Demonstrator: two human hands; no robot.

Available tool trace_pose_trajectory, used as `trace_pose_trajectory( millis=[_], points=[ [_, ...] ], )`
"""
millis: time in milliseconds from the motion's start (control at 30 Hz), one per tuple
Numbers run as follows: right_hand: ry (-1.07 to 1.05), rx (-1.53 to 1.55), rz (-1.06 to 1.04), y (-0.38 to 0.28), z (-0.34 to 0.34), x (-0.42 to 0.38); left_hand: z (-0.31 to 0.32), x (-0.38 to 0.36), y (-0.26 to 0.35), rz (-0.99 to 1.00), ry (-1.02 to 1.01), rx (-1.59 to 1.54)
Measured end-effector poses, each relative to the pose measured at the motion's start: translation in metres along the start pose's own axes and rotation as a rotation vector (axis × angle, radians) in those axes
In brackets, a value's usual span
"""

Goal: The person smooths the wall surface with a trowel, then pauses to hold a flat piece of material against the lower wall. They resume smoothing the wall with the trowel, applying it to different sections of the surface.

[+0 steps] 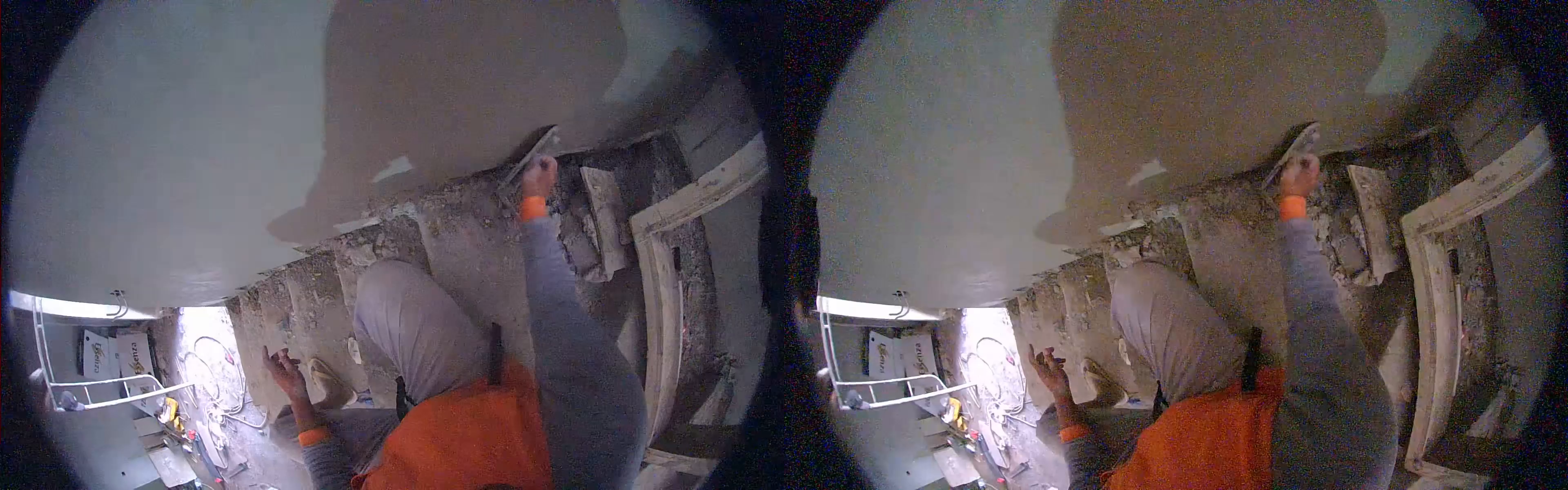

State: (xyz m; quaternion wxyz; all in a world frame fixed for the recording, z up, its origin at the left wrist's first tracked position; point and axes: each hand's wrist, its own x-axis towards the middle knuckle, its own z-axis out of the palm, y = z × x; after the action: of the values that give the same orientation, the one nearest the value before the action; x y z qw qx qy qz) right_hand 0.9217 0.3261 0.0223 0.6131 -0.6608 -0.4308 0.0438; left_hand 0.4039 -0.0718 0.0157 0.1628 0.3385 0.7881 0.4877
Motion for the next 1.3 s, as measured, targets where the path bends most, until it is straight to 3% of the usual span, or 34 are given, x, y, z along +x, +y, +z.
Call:
trace_pose_trajectory(
  millis=[33,67,133,167,267,333,467,567,600,667,700,733,767,800,867,967,1033,1067,1100,1133,1200,1300],
  points=[
    [0.016,-0.070,0.103,-0.002,0.002,0.009,0.000,-0.001,-0.001,0.011,0.003,0.000],
    [0.042,0.128,-0.016,0.009,0.017,-0.001,0.001,-0.001,-0.002,0.024,0.006,-0.003],
    [-0.033,0.194,-0.109,-0.009,0.040,-0.038,0.005,-0.001,0.002,0.038,0.002,-0.008],
    [-0.133,0.061,-0.078,-0.037,0.033,-0.061,0.007,-0.001,0.008,0.038,-0.004,-0.007],
    [-0.347,0.159,-0.041,-0.061,0.015,-0.084,0.005,0.005,0.004,0.010,-0.010,-0.020],
    [-0.024,0.140,-0.382,-0.020,0.007,-0.051,0.004,0.006,0.004,0.003,0.004,-0.039],
    [0.253,0.010,-0.005,0.058,-0.010,0.049,0.009,0.005,0.004,0.032,0.001,-0.097],
    [0.299,-0.302,-0.020,0.084,-0.005,0.087,0.010,0.010,0.002,0.011,-0.027,-0.084],
    [0.211,-0.036,0.037,0.056,-0.003,0.079,0.010,0.011,-0.003,0.018,-0.021,-0.137],
    [0.068,0.145,-0.035,-0.054,0.000,0.027,0.016,0.013,-0.009,0.043,-0.002,-0.196],
    [-0.021,0.184,-0.175,-0.024,0.035,0.007,0.017,0.014,-0.010,0.062,0.002,-0.192],
    [-0.171,0.308,0.076,-0.114,0.030,-0.036,0.015,0.012,-0.011,0.080,-0.004,-0.178],
    [-0.186,-0.047,-0.148,-0.102,0.053,-0.073,0.014,0.010,-0.009,0.041,-0.036,-0.148],
    [-0.231,0.099,-0.296,-0.136,0.057,-0.104,0.013,0.010,-0.003,0.005,-0.061,-0.116],
    [-0.568,0.165,-0.192,-0.157,0.065,-0.132,0.009,0.011,0.003,-0.006,-0.055,-0.082],
    [-0.513,0.288,-0.221,-0.163,0.041,-0.110,0.002,0.014,0.009,0.003,0.022,-0.090],
    [-0.225,0.241,-0.278,-0.110,0.033,-0.050,-0.002,0.013,0.020,-0.063,0.055,-0.111],
    [-0.102,0.284,-0.371,-0.117,0.008,-0.017,0.000,0.012,0.018,-0.041,0.050,-0.118],
    [-0.045,0.297,-0.307,-0.113,-0.011,0.017,0.000,0.012,0.015,-0.020,0.041,-0.124],
    [0.061,0.163,-0.387,-0.059,-0.019,0.061,0.001,0.012,0.012,0.002,0.030,-0.128],
    [0.229,0.321,-0.099,-0.034,-0.031,0.114,0.007,0.014,0.002,-0.004,-0.003,-0.150],
    [0.249,0.249,-0.029,-0.023,-0.032,0.143,0.010,0.017,0.003,-0.031,-0.013,-0.152]
  ],
)
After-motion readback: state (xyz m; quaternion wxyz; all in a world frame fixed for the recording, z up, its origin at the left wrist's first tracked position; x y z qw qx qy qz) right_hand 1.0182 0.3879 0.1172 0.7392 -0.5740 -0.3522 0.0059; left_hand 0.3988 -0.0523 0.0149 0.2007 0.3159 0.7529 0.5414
